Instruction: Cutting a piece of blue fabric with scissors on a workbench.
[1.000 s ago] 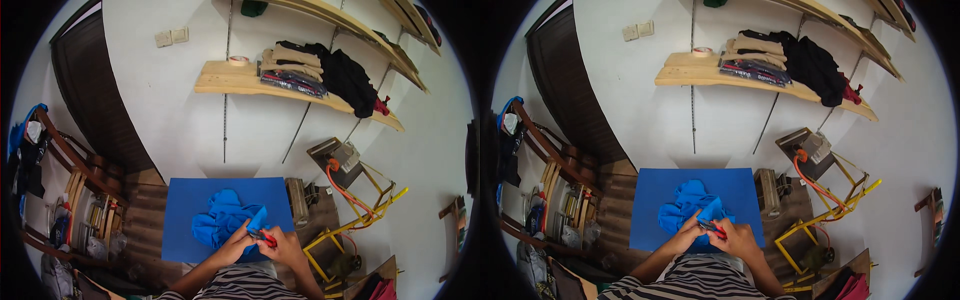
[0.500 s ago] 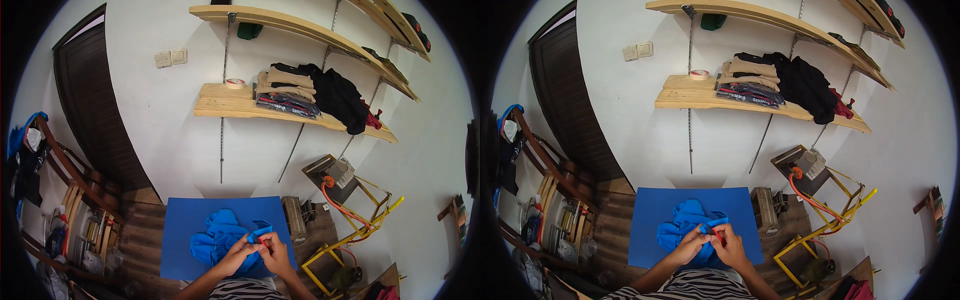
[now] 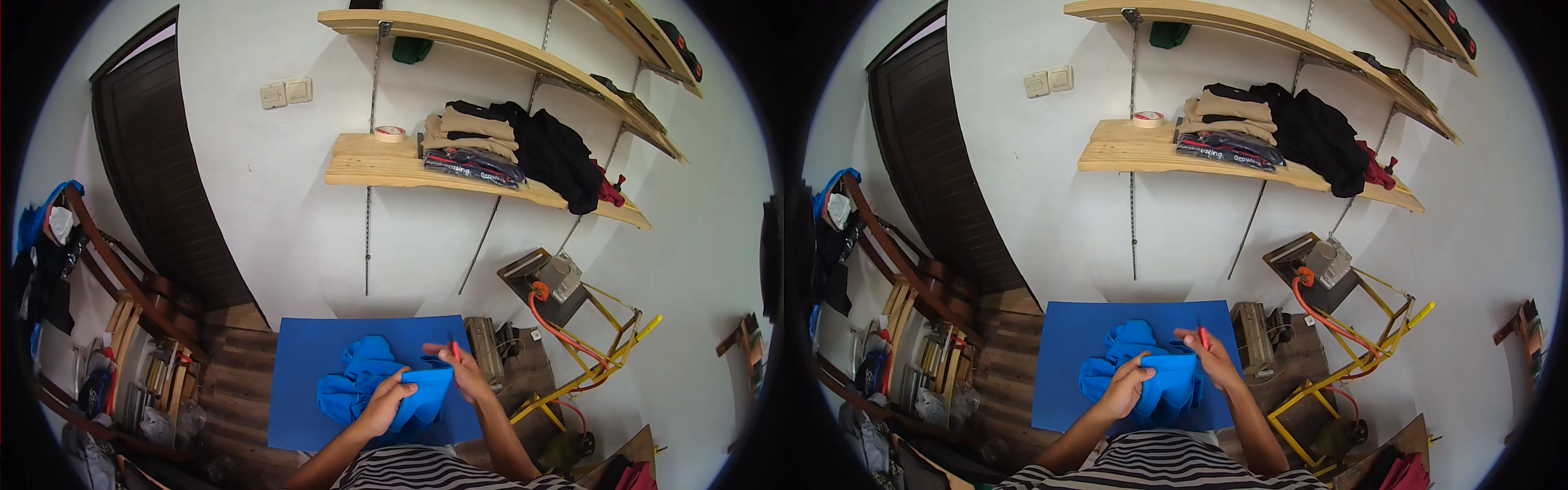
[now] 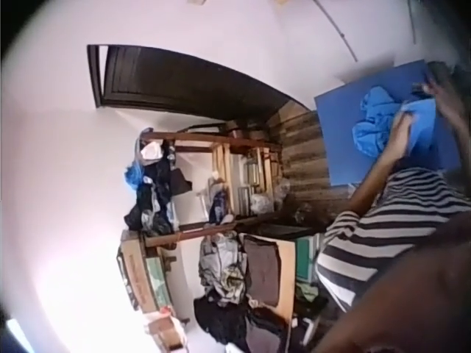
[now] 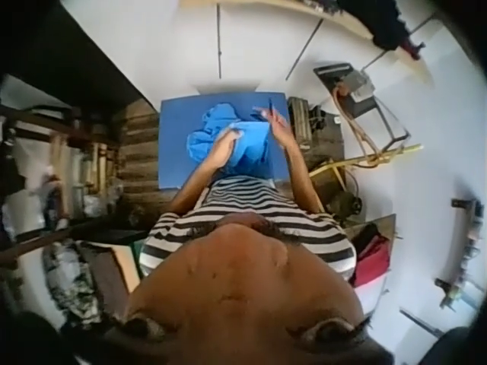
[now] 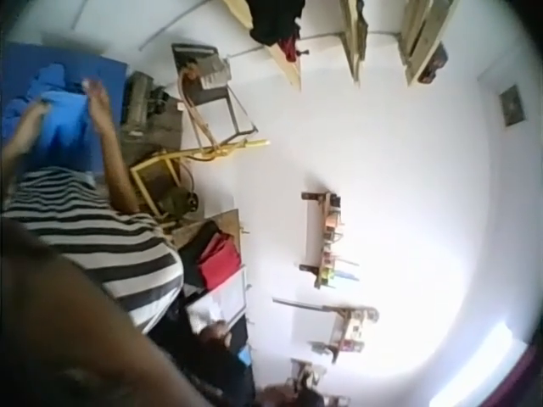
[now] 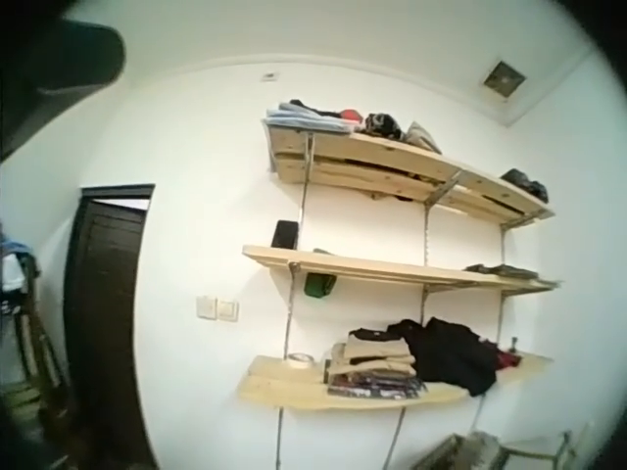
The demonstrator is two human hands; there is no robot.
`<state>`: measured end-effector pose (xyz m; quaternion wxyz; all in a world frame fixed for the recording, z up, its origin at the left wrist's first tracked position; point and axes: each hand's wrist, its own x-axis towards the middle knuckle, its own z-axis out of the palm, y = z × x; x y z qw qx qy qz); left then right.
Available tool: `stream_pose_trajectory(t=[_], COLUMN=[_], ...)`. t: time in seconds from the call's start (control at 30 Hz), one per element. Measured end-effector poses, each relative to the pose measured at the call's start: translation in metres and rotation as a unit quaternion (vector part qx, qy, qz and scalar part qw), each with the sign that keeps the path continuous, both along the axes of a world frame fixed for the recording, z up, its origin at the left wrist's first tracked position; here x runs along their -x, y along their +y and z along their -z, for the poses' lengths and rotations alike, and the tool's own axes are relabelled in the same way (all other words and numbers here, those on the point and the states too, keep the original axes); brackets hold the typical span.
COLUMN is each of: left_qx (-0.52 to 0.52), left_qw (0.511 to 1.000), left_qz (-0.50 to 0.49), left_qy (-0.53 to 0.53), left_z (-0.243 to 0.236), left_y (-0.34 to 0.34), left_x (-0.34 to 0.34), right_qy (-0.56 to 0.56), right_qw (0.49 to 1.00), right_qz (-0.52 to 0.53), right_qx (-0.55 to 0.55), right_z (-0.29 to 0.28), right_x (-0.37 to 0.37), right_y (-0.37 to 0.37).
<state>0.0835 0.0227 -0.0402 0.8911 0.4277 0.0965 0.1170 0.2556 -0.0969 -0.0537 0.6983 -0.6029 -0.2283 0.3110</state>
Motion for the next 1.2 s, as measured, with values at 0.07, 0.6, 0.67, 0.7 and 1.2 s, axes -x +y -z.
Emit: stream_pose_trajectory(t=[0.07,0.6,0.67,0.7,1.2], left_qx=[0.012,-0.512,-0.550,-0.548,0.099], left_qw=[1.000,0.852,0.824,0.821,0.908], left_qz=[-0.013,-0.104,-0.131,-0.157,-0.388], left_qy=[-0.001,-0.040,-0.033,-0.022,-0.124], left_z=[-0.007,-0.067,-0.077,-0.079,-0.032], left_y=[0.001,0.035,0.032,0.032,0.020], left_x=[0.004,0.020,0.017,0.015,-0.100], right_qy=[0.194,0.157,0.159,0.146,-0.243], right_qw=[0.969,0.975,0.972,0.972,0.961], right_qz=[-0.150,0.013,0.023,0.040,-0.125], right_qx=[-0.023,-0.153,-0.173,-0.181,-0.044], right_z=[0.015,0.006,0.002,-0.002,-0.069], right_x=[-0.004,-0.012,-0.007,-0.004,0.139], right_y=[-0.003,-0.077,-0.079,-0.080,-0.004])
